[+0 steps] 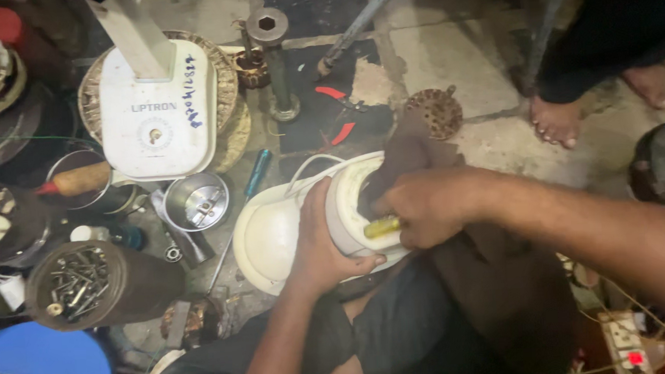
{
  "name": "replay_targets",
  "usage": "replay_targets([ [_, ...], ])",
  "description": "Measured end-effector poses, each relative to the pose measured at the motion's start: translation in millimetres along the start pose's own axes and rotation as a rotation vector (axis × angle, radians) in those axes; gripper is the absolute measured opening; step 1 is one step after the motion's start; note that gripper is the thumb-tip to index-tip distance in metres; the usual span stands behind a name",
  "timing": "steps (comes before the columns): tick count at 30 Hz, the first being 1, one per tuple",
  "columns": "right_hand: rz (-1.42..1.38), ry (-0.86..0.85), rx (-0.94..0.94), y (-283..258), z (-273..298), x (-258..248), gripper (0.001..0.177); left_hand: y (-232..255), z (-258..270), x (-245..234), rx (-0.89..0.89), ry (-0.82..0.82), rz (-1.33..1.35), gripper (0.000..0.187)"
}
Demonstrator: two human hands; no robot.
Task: The person disassembles a white appliance, likely a mixer, by removing a metal rotor and using a screwdriver to loosen internal components. They manipulate the housing and internal parts while seated on the floor in a cluttered workshop.
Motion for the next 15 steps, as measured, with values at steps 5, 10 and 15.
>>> replay_targets([
  [5,0.26,-0.109,0.053,-10.5,8.2,1.1,0.042,6.4,-3.8,-4.9,-0.02,-0.014,-0.005,0.134],
  [10,0.496,-0.065,0.108,-12.2,19.3,2.7,0.043,10.6,0.5,-11.7,-0.039,0.009,0.002,0.13],
  [15,0.778,0.031,0.245,-7.8,29.2,-1.6,0.018,10.5,7.0,-20.0,-0.034,0.049,0.01,0.129],
])
Point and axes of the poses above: each hand's wrist, its own z-axis away from the middle knuckle, its own x-axis out of the palm, y = z × x, the point moved 6 cm from there along -z, towards the middle knuckle, and after that the axes turned 13 degrees about -z, right-handed, at the moved point
